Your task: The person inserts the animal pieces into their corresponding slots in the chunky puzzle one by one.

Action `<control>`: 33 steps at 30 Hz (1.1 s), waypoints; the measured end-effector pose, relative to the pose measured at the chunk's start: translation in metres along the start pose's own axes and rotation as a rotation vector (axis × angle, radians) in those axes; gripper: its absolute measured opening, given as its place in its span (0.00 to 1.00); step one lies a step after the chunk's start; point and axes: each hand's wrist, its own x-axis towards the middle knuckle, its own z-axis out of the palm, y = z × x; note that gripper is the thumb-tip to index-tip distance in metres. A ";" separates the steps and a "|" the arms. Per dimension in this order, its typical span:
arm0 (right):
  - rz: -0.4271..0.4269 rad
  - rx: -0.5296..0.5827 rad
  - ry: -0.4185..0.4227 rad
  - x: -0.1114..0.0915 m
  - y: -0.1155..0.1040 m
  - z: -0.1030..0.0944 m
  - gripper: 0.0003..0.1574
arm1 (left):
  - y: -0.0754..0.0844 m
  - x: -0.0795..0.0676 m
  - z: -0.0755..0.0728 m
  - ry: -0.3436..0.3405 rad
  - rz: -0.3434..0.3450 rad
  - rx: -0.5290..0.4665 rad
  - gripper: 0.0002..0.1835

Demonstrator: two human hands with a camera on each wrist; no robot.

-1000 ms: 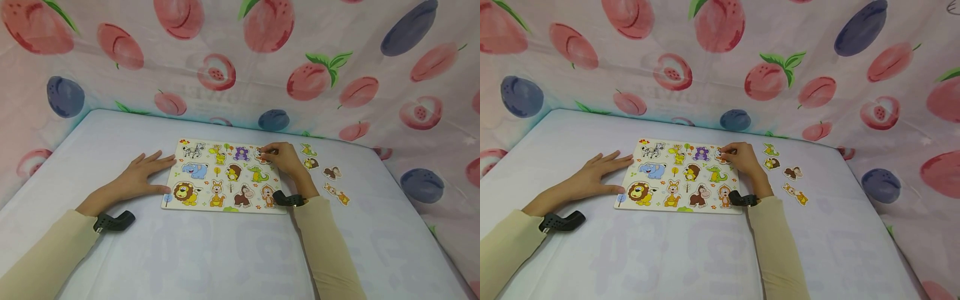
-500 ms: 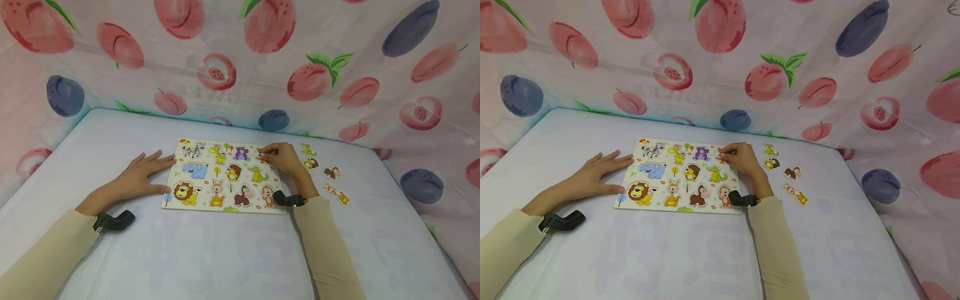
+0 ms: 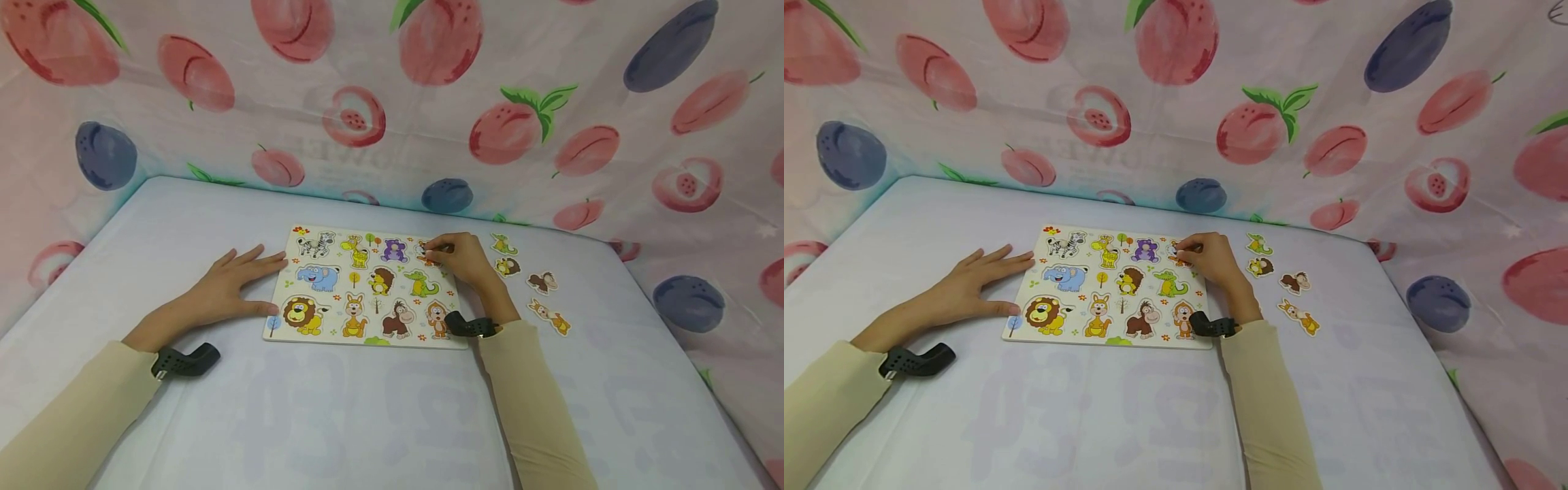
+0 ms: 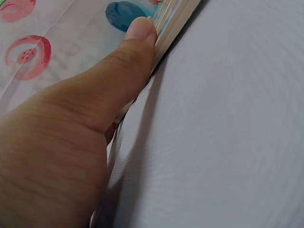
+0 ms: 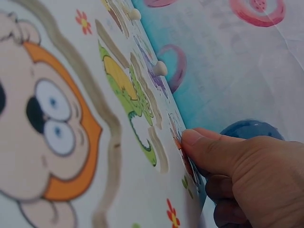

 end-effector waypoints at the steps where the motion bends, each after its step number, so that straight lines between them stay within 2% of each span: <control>1: -0.002 -0.001 0.002 0.000 0.000 0.000 0.10 | 0.000 0.000 0.000 0.000 0.000 0.000 0.47; 23: 0.025 -0.004 0.000 0.001 -0.002 0.001 0.10 | -0.002 0.000 0.000 -0.007 -0.010 0.000 0.48; 33: 0.032 -0.005 -0.031 -0.002 -0.006 -0.002 0.12 | -0.003 0.000 0.001 0.008 0.011 -0.018 0.47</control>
